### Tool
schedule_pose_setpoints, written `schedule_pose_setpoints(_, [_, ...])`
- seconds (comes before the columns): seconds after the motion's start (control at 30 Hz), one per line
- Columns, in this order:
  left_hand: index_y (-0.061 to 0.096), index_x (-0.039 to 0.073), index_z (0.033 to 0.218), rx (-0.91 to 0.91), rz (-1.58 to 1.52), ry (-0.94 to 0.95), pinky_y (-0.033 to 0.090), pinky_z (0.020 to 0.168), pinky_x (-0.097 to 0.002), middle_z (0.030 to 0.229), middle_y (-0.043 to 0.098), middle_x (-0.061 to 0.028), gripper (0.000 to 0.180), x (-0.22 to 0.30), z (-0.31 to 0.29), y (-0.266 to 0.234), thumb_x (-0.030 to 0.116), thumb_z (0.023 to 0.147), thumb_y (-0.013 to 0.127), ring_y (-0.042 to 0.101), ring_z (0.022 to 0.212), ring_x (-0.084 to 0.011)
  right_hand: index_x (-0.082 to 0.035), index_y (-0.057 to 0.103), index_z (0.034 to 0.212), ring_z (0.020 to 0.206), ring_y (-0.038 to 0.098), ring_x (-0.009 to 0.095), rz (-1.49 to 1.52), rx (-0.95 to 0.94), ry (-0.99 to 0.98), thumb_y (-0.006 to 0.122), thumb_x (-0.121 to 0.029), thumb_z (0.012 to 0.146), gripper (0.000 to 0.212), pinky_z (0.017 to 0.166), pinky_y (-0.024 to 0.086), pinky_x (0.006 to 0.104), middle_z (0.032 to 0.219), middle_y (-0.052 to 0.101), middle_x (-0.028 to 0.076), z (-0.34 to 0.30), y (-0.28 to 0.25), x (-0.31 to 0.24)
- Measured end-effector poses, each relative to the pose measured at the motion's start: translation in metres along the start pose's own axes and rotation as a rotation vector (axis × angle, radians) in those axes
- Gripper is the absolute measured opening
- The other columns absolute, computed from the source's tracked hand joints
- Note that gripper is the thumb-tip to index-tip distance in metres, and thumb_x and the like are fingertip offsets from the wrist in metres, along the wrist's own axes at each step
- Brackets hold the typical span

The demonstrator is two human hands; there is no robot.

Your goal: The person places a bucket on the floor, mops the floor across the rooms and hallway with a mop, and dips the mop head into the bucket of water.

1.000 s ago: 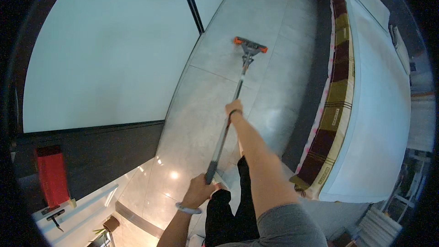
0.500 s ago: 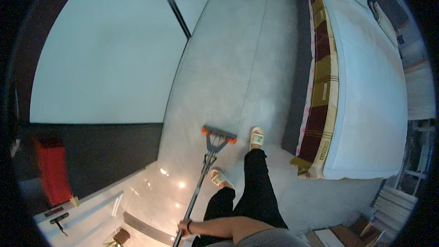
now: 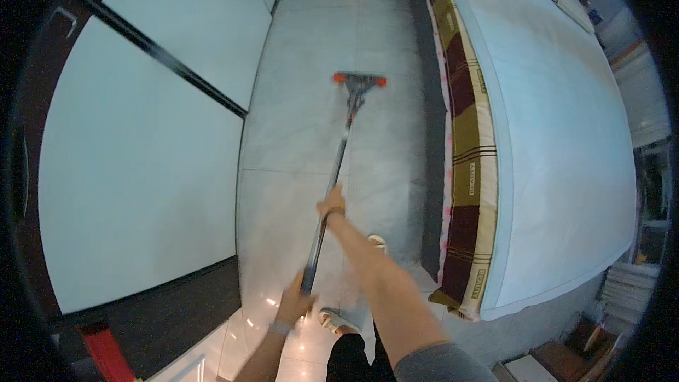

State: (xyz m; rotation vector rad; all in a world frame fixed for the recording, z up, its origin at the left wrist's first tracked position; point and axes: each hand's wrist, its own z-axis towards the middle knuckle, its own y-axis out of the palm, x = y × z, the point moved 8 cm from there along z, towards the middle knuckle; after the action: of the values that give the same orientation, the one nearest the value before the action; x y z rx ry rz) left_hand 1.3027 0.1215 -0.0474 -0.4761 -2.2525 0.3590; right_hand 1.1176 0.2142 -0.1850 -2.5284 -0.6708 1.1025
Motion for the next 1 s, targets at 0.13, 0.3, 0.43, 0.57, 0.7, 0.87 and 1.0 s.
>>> schedule_pose_setpoints(0.13, [0.034,-0.001,0.101,-0.143,-0.062,0.096,0.04,0.035,-0.0318,0.058,0.049,-0.0148,0.042,0.17,0.167,0.052,0.0,0.061,0.044,0.05,0.041,-0.0212,0.005,0.037,0.089,0.078,0.05,0.037,-0.283,0.244,-0.234,0.045,-0.009,0.066,0.028,0.067,0.042,0.0387,0.08,0.051,0.025,0.106,-0.146,-0.065])
schedule_pose_setpoints(0.3, [0.032,-0.003,0.103,-0.141,0.127,0.145,0.043,0.05,-0.0384,0.073,0.051,-0.0244,0.044,0.165,0.176,0.075,0.004,0.061,0.045,0.054,0.059,-0.0335,0.008,0.029,0.099,0.081,0.052,0.035,-0.34,0.133,-0.123,0.041,-0.01,0.07,0.036,0.068,0.043,0.0384,0.085,0.051,0.026,0.112,-0.156,-0.05])
schedule_pose_setpoints(0.43, [0.025,-0.001,0.11,-0.254,0.247,0.07,0.04,0.063,-0.0449,0.076,0.049,-0.0286,0.053,0.077,0.088,0.091,0.008,0.063,0.046,0.049,0.071,-0.0426,0.01,0.022,0.108,0.079,0.052,0.036,-0.363,0.111,-0.046,0.04,-0.008,0.07,0.046,0.066,0.043,0.0375,0.082,0.051,0.027,0.069,-0.115,0.025])
schedule_pose_setpoints(0.57, [0.02,0.003,0.113,-0.297,0.32,0.041,0.04,0.06,-0.0459,0.07,0.05,-0.0271,0.058,0.015,-0.034,0.077,0.01,0.063,0.047,0.049,0.068,-0.0423,0.011,0.015,0.112,0.079,0.052,0.035,-0.391,0.086,0.054,0.04,-0.01,0.071,0.052,0.067,0.043,0.036,0.084,0.051,0.027,0.018,-0.072,0.1])
schedule_pose_setpoints(0.7, [0.02,0.013,0.113,-0.346,0.396,-0.16,0.04,0.051,-0.0448,0.057,0.05,-0.0216,0.058,-0.069,-0.178,0.057,0.011,0.062,0.048,0.051,0.057,-0.0388,0.004,0.039,0.101,0.077,0.054,0.029,-0.349,0.098,0.238,0.043,-0.015,0.073,0.034,0.063,0.042,0.0372,0.085,0.054,0.018,-0.065,-0.017,0.174])
schedule_pose_setpoints(0.87, [0.03,0.008,0.115,-0.263,0.448,-0.153,0.039,0.048,-0.0398,0.06,0.051,-0.0204,0.052,-0.139,-0.377,-0.001,0.004,0.066,0.047,0.049,0.054,-0.0353,-0.008,0.056,0.074,0.066,0.054,0.024,-0.86,-0.073,-0.219,0.046,-0.02,0.071,0.016,0.053,0.041,0.0369,0.067,0.056,0.007,-0.25,0.161,0.327])
schedule_pose_setpoints(1.0, [0.037,0.008,0.107,-0.349,0.472,-0.446,0.039,0.052,-0.0385,0.064,0.052,-0.0172,0.04,-0.171,-0.474,-0.03,0.007,0.068,0.045,0.05,0.059,-0.0308,-0.013,0.058,0.066,0.063,0.053,0.02,-1.181,-0.4,-0.563,0.047,-0.021,0.069,0.014,0.053,0.04,0.0378,0.061,0.054,0.003,-0.416,0.28,0.386])
